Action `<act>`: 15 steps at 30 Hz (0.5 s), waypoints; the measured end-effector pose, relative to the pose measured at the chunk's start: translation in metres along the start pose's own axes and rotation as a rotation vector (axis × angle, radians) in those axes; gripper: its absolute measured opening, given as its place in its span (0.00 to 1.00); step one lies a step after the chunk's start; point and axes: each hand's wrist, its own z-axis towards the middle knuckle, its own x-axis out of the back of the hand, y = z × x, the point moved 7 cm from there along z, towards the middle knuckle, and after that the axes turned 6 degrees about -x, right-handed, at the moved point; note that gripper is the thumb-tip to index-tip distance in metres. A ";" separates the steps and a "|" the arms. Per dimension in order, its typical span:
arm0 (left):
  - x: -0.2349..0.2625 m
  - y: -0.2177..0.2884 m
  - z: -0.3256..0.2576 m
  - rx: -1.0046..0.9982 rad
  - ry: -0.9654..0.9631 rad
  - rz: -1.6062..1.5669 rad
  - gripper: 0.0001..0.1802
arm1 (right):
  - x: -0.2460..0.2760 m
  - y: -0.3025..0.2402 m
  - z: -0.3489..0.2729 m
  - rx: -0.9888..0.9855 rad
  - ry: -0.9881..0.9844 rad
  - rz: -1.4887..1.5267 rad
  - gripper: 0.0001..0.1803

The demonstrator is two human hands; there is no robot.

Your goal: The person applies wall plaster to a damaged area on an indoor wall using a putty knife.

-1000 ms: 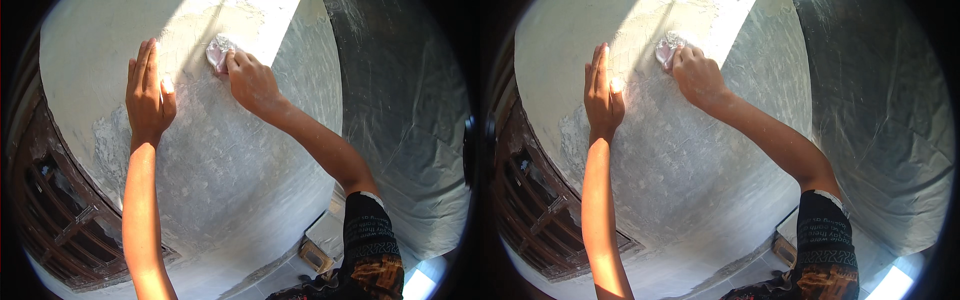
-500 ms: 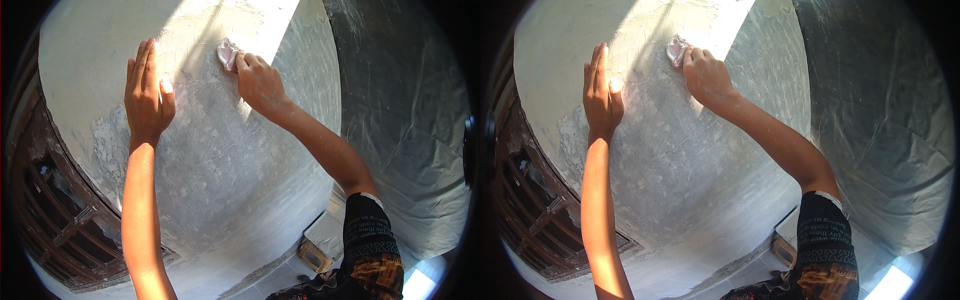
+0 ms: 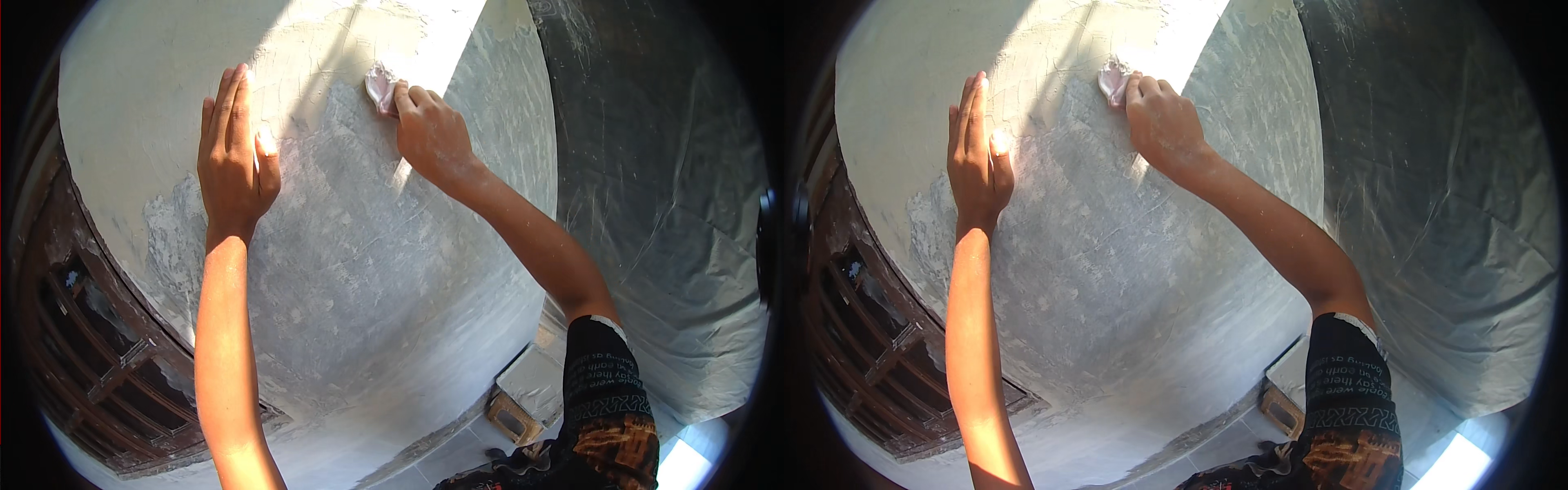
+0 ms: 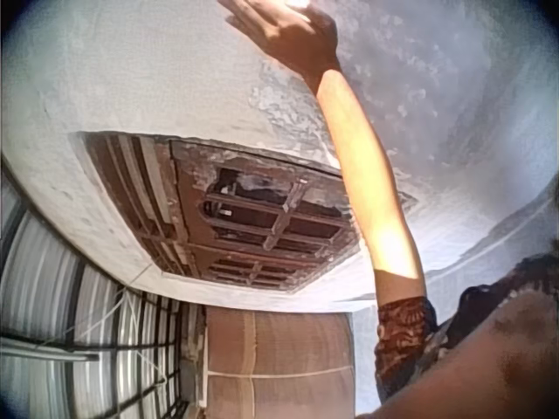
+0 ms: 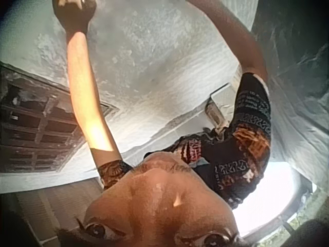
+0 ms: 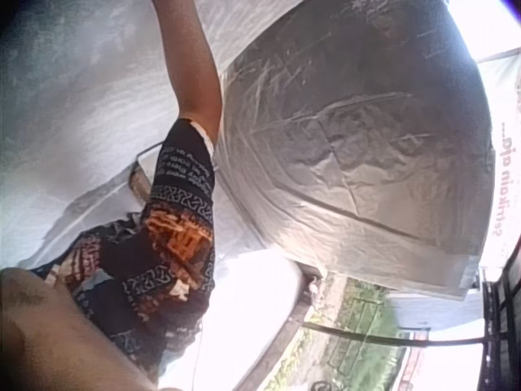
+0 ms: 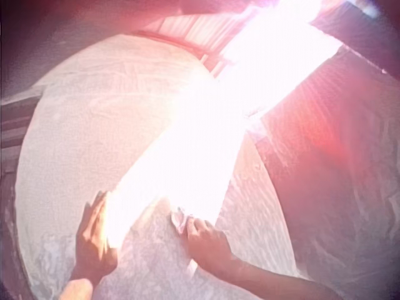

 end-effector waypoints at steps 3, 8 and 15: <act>-0.002 0.001 0.000 -0.013 -0.011 0.006 0.30 | 0.019 -0.015 -0.019 0.068 0.013 0.136 0.17; -0.005 0.004 0.006 -0.004 -0.021 0.020 0.32 | 0.032 0.047 0.064 -0.130 0.152 0.031 0.18; -0.005 0.001 0.001 0.004 -0.048 0.038 0.33 | 0.005 -0.002 -0.019 0.038 0.026 0.023 0.20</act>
